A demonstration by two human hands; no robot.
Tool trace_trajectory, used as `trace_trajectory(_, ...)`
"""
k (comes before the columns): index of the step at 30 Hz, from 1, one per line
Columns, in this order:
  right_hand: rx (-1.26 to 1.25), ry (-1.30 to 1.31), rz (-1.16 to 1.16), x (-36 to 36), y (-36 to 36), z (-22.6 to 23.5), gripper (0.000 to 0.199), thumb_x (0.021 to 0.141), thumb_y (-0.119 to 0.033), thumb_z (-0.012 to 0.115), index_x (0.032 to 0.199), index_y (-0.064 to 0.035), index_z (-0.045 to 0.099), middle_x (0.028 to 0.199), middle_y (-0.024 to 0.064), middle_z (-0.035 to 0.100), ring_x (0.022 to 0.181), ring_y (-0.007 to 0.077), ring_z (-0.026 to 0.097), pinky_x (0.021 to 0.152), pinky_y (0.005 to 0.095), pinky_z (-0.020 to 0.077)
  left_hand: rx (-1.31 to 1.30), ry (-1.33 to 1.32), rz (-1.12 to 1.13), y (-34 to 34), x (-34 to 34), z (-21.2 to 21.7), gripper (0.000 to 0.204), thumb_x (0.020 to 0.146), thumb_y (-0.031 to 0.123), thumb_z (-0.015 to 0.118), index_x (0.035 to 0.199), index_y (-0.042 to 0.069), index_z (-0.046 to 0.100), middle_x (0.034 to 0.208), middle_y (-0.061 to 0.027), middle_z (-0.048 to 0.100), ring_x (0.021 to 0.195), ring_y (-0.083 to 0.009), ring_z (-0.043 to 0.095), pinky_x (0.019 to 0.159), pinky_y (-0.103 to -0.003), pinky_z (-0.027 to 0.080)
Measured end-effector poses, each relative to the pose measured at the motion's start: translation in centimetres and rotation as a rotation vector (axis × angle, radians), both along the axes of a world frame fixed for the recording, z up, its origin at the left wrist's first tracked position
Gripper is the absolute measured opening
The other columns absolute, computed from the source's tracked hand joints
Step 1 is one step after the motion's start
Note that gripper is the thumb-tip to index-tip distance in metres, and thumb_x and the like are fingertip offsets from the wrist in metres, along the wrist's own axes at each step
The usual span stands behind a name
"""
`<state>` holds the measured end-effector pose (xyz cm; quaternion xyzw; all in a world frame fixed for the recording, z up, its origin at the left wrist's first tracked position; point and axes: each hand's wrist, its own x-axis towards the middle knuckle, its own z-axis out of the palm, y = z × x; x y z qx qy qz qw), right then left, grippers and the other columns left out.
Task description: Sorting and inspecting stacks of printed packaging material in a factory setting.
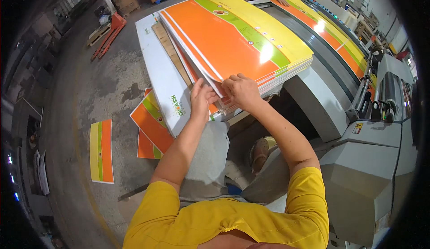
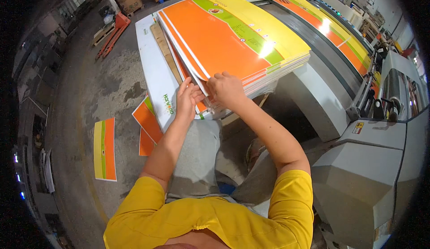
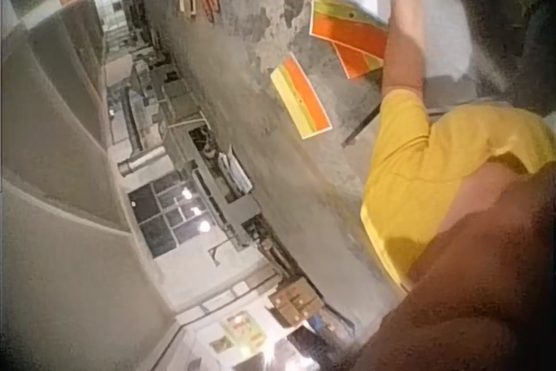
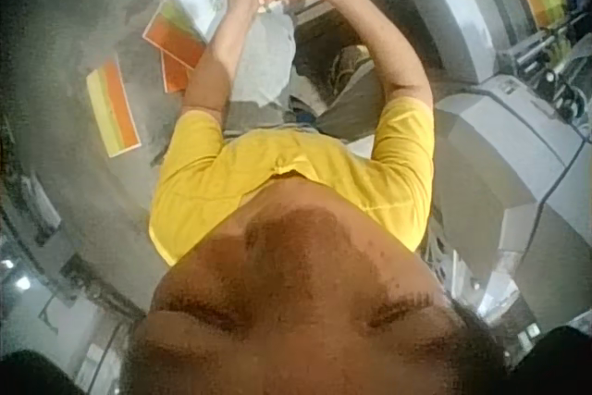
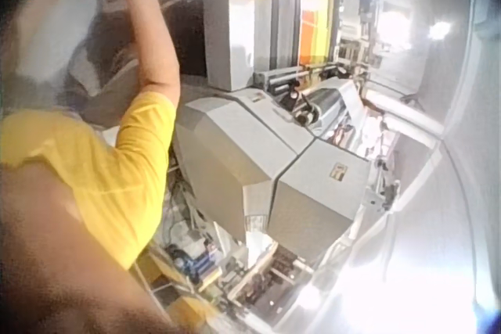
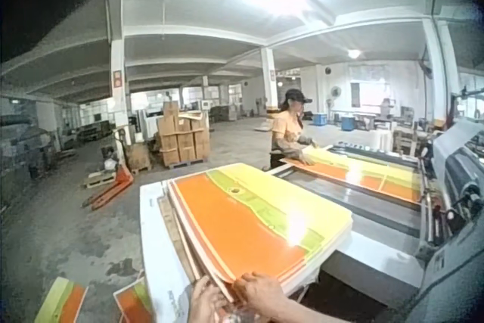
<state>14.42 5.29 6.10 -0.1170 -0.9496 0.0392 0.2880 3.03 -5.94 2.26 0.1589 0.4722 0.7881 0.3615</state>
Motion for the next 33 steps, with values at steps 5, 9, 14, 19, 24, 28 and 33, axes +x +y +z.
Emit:
trace_trajectory(5,0.052,0.001,-0.093,-0.2,0.2,-0.4,0.016,0.075,-0.025,0.062,0.069,-0.0096,0.065,0.070,0.0079,0.061,0.071,0.0256,0.060,0.062,0.0381,0.0486,0.072,-0.156,-0.034,-0.1,-0.9,-1.0,0.035,0.093,0.018,0.049,0.120,-0.004,0.046,0.095,-0.0174,0.054,0.077,-0.0220,0.059,0.069,-0.037,0.056)
trace_trajectory(9,-0.059,0.019,-0.106,-0.9,-1.1,0.8,0.024,0.077,-0.030,0.060,0.069,-0.0081,0.067,0.071,0.0099,0.063,0.071,0.0275,0.061,0.063,0.0384,0.0491,0.149,-0.160,-0.092,-0.2,-1.2,-0.7,0.031,0.093,0.015,0.049,0.115,-0.006,0.048,0.098,-0.0174,0.057,0.085,-0.0238,0.062,0.073,-0.035,0.056)
trace_trajectory(14,-0.364,-0.157,-0.225,-1.4,-1.1,2.0,0.030,0.079,-0.036,0.057,0.075,-0.0090,0.069,0.078,0.0088,0.064,0.076,0.0283,0.061,0.063,0.0396,0.0506,0.088,-0.082,-0.117,-0.1,-0.5,0.0,0.040,0.092,0.008,0.051,0.125,-0.011,0.040,0.101,-0.0157,0.059,0.090,-0.0200,0.061,0.076,-0.031,0.055)
trace_trajectory(19,-0.164,-0.124,-0.184,-1.2,-0.2,0.9,0.016,0.078,-0.027,0.061,0.076,-0.0116,0.067,0.076,0.0057,0.062,0.073,0.0258,0.061,0.059,0.0384,0.0500,0.027,0.024,-0.145,0.1,-0.5,-0.1,0.047,0.089,0.003,0.052,0.129,-0.014,0.034,0.106,-0.0173,0.058,0.092,-0.0197,0.062,0.076,-0.031,0.055)
trace_trajectory(24,0.136,0.125,0.088,0.0,-0.1,0.2,0.008,0.075,-0.019,0.063,0.071,-0.0124,0.061,0.067,0.0046,0.056,0.067,0.0240,0.059,0.057,0.0371,0.0486,-0.024,0.033,-0.080,0.2,-0.3,-0.1,0.055,0.088,0.005,0.055,0.134,-0.011,0.030,0.102,-0.0161,0.058,0.090,-0.0184,0.062,0.072,-0.030,0.055)
trace_trajectory(28,-0.058,0.165,0.027,0.2,0.6,0.8,0.006,0.075,-0.017,0.063,0.077,-0.0116,0.061,0.071,0.0046,0.057,0.071,0.0234,0.059,0.058,0.0348,0.0482,-0.092,0.139,-0.008,0.5,0.5,0.0,0.035,0.089,0.010,0.056,0.119,-0.005,0.045,0.092,-0.0098,0.057,0.078,-0.0151,0.061,0.071,-0.030,0.055)
trace_trajectory(33,-0.268,0.363,-0.106,0.1,0.7,3.2,0.009,0.073,-0.014,0.063,0.081,-0.0119,0.061,0.073,0.0049,0.057,0.074,0.0232,0.058,0.058,0.0342,0.0473,-0.059,0.069,-0.155,-0.1,0.2,-0.4,0.014,0.089,0.012,0.054,0.082,0.001,0.058,0.070,-0.0041,0.055,0.069,-0.0132,0.058,0.072,-0.031,0.054)
